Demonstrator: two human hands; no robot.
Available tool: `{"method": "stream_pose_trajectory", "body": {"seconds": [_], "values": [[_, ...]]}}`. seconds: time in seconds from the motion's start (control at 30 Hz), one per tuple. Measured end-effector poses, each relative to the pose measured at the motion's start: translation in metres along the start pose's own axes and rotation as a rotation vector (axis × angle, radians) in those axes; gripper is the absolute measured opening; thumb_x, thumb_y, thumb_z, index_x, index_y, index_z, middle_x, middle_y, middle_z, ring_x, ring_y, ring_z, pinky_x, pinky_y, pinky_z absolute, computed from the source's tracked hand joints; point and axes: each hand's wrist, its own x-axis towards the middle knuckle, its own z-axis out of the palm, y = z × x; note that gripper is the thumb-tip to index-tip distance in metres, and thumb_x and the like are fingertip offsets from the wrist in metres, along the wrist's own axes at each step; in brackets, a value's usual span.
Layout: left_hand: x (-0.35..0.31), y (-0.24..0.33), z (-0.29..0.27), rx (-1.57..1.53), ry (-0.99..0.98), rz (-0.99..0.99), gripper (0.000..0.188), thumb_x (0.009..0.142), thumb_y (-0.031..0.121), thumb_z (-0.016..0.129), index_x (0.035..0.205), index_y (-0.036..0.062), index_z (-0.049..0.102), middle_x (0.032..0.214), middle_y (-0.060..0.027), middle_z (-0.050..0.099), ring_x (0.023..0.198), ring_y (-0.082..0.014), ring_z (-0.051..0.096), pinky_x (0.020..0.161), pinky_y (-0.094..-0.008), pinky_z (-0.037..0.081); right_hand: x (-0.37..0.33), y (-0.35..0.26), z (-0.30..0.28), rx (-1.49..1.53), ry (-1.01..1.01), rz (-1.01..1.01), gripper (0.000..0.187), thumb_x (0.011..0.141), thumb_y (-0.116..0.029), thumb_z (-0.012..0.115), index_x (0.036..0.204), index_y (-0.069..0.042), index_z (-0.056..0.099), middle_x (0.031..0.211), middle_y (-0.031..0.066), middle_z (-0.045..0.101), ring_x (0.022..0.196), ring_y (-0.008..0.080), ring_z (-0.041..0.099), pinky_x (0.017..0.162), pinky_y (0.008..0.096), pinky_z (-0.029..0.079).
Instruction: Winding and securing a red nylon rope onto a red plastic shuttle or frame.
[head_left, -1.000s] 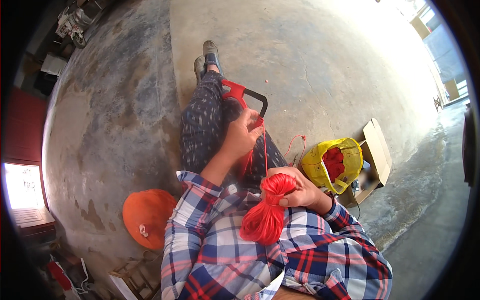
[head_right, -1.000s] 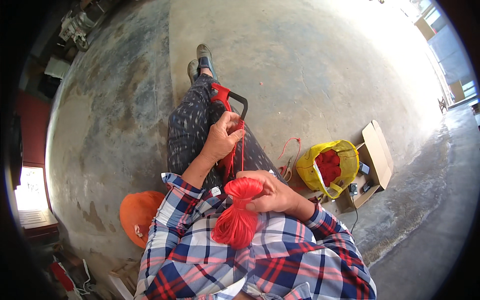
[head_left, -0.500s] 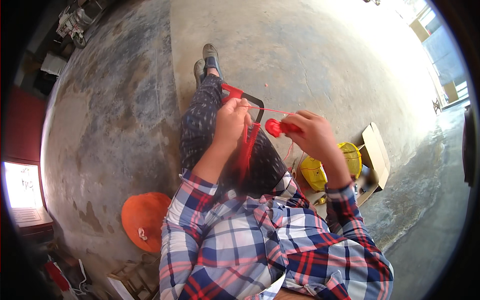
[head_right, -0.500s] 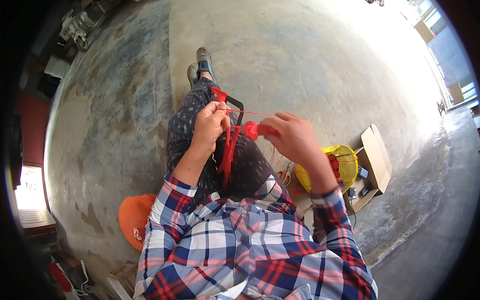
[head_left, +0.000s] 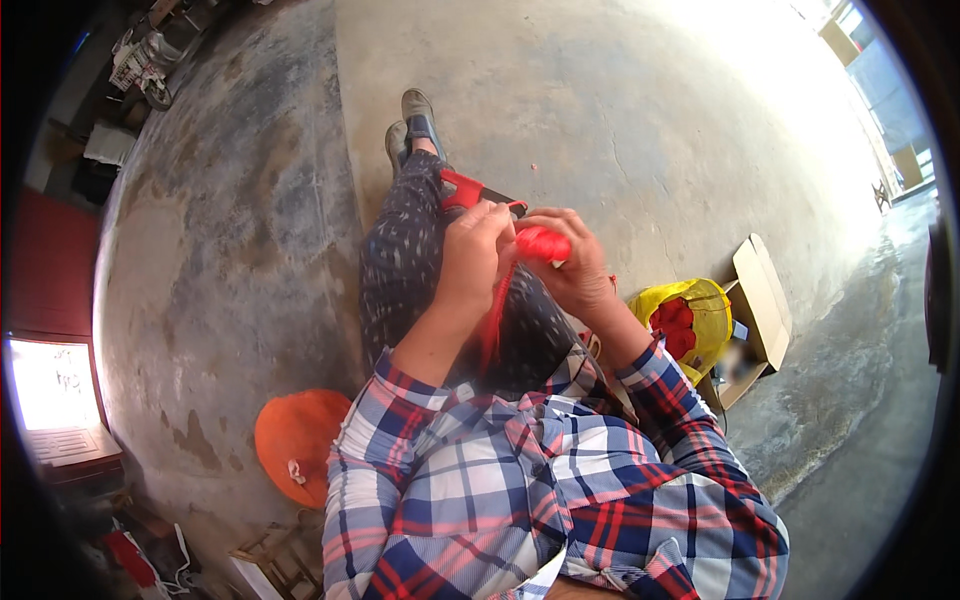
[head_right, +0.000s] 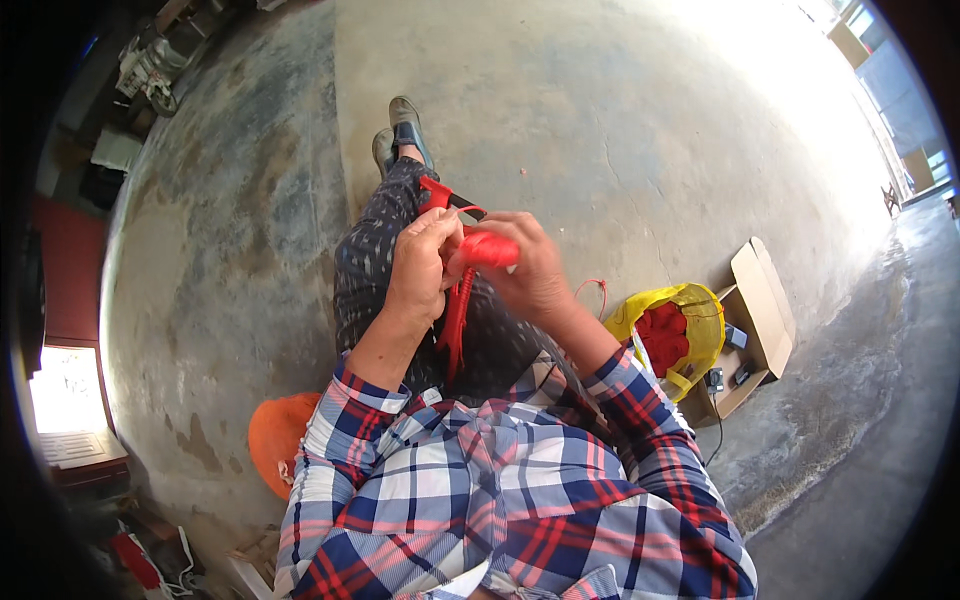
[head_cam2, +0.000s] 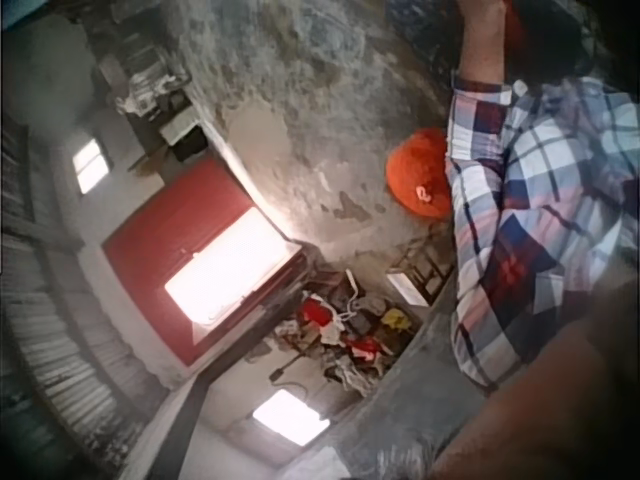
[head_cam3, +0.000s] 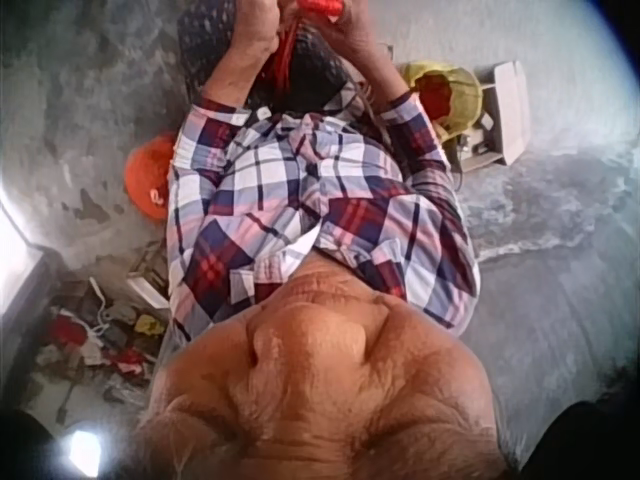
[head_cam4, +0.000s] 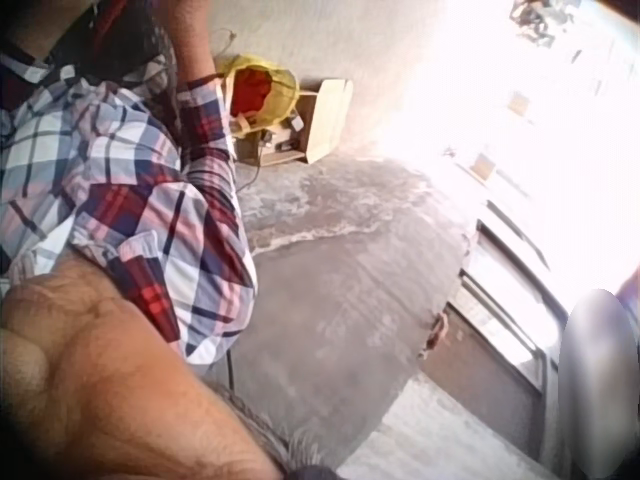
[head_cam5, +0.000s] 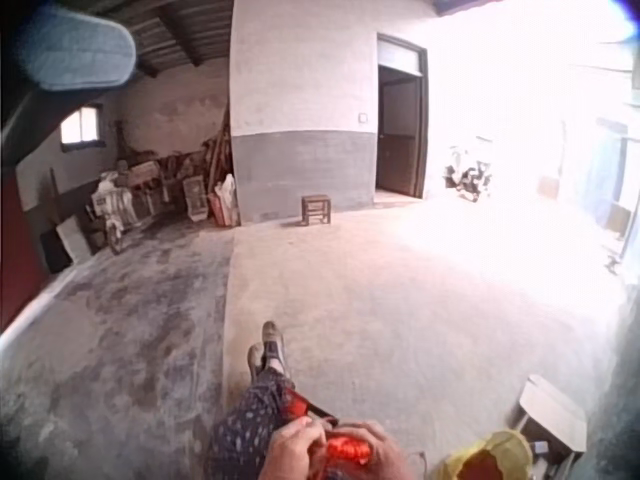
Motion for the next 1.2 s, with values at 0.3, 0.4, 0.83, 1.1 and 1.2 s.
{"method": "stream_pose_trajectory", "body": {"seconds": [0.3, 0.4, 0.83, 1.1, 1.2], "values": [[0.025, -0.021, -0.026, 0.144, -0.037, -0.093, 0.031, 0.095, 0.030, 0.055, 0.072, 0.0101, 0.050, 0.062, -0.0015, 0.053, 0.040, -0.0038, 0.032, 0.036, -0.0207, 0.018, -0.058, -0.001, -0.118, 1.693, -0.071, 0.280, 0.041, 0.096, -0.048, 0.048, 0.110, -0.009, 0.052, 0.076, 0.0009, 0.056, 0.061, 0.0200, 0.054, 0.066, 0.0364, 0.047], [0.028, -0.022, -0.031, 0.130, -0.054, -0.196, 0.026, 0.094, 0.027, 0.056, 0.076, 0.0086, 0.051, 0.066, -0.0091, 0.060, 0.037, -0.0045, 0.032, 0.035, -0.0210, 0.019, -0.108, -0.005, -0.131, 1.751, 0.058, 0.530, 0.035, 0.094, -0.041, 0.055, 0.110, -0.010, 0.053, 0.074, -0.0005, 0.056, 0.058, 0.0164, 0.052, 0.059, 0.0337, 0.047], [0.011, -0.036, -0.036, 0.254, 0.044, -0.034, 0.008, 0.083, 0.009, 0.059, 0.087, 0.0048, 0.054, 0.067, -0.0091, 0.058, 0.047, -0.0079, 0.044, 0.045, -0.0215, 0.036, -0.127, 0.008, -0.084, 1.086, 0.221, 1.175, 0.024, 0.094, -0.026, 0.061, 0.106, -0.006, 0.060, 0.088, 0.0030, 0.065, 0.087, 0.0167, 0.065, 0.078, 0.0338, 0.054], [-0.061, -0.047, 0.011, 0.790, -0.327, 0.539, 0.045, 0.074, 0.006, 0.072, 0.116, 0.0018, 0.057, 0.108, -0.0160, 0.061, 0.098, -0.0340, 0.059, 0.089, -0.0389, 0.047, -0.077, -0.020, -0.026, 1.152, -0.290, 0.872, 0.057, 0.090, -0.049, 0.060, 0.121, -0.002, 0.056, 0.110, 0.0055, 0.061, 0.100, 0.0154, 0.059, 0.085, 0.0292, 0.048], [-0.046, -0.035, -0.007, 0.296, -0.251, 0.222, 0.035, 0.073, -0.013, 0.062, 0.104, 0.0025, 0.059, 0.103, -0.0090, 0.061, 0.094, -0.0201, 0.061, 0.082, -0.0304, 0.050, -0.043, -0.014, -0.029, 0.811, -0.623, 0.843, 0.060, 0.093, -0.050, 0.056, 0.128, -0.001, 0.054, 0.083, -0.0011, 0.059, 0.070, 0.0073, 0.053, 0.059, 0.0212, 0.041]]}}
